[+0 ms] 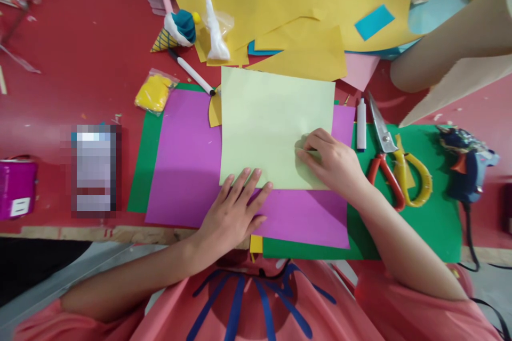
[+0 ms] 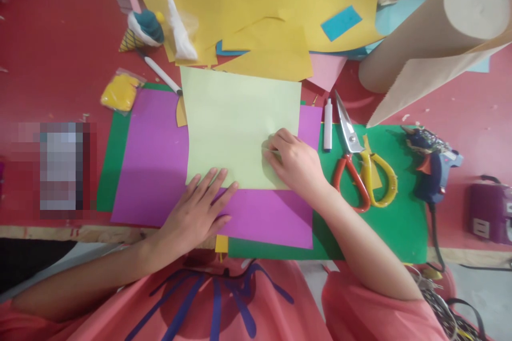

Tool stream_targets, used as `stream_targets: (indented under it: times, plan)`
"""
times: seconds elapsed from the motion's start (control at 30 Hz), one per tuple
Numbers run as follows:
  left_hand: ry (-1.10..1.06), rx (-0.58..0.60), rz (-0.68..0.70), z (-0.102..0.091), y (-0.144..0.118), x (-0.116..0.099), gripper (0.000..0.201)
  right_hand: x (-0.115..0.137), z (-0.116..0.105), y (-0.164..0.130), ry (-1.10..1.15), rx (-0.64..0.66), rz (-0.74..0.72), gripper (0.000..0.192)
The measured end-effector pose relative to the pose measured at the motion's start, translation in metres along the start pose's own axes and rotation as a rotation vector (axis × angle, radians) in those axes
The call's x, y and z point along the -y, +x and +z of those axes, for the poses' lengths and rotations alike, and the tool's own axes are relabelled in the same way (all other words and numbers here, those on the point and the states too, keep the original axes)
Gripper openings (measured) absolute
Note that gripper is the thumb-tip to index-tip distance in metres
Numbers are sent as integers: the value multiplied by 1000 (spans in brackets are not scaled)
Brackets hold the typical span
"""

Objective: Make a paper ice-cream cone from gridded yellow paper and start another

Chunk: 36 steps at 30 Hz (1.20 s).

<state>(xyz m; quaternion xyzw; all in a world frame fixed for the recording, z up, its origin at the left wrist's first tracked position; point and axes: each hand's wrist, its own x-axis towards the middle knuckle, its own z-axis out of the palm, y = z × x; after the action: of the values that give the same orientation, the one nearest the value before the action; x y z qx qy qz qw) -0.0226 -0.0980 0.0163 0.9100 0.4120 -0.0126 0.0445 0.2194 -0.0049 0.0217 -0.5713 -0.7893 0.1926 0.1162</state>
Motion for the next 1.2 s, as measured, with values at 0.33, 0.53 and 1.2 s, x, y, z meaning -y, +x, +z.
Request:
stream_targets:
  times: [0.33,0.53,1.2]
  plan:
    - [16,45,-6,-7,5,1,55,-6,-2,0,4,2,-45,15]
    - [57,72,23,-21,14,4,45,0,-17,-21,-253,-116,-333,20]
    - [38,73,53,-13,8,3,53,47,18,-76,-158,-2,-473,35]
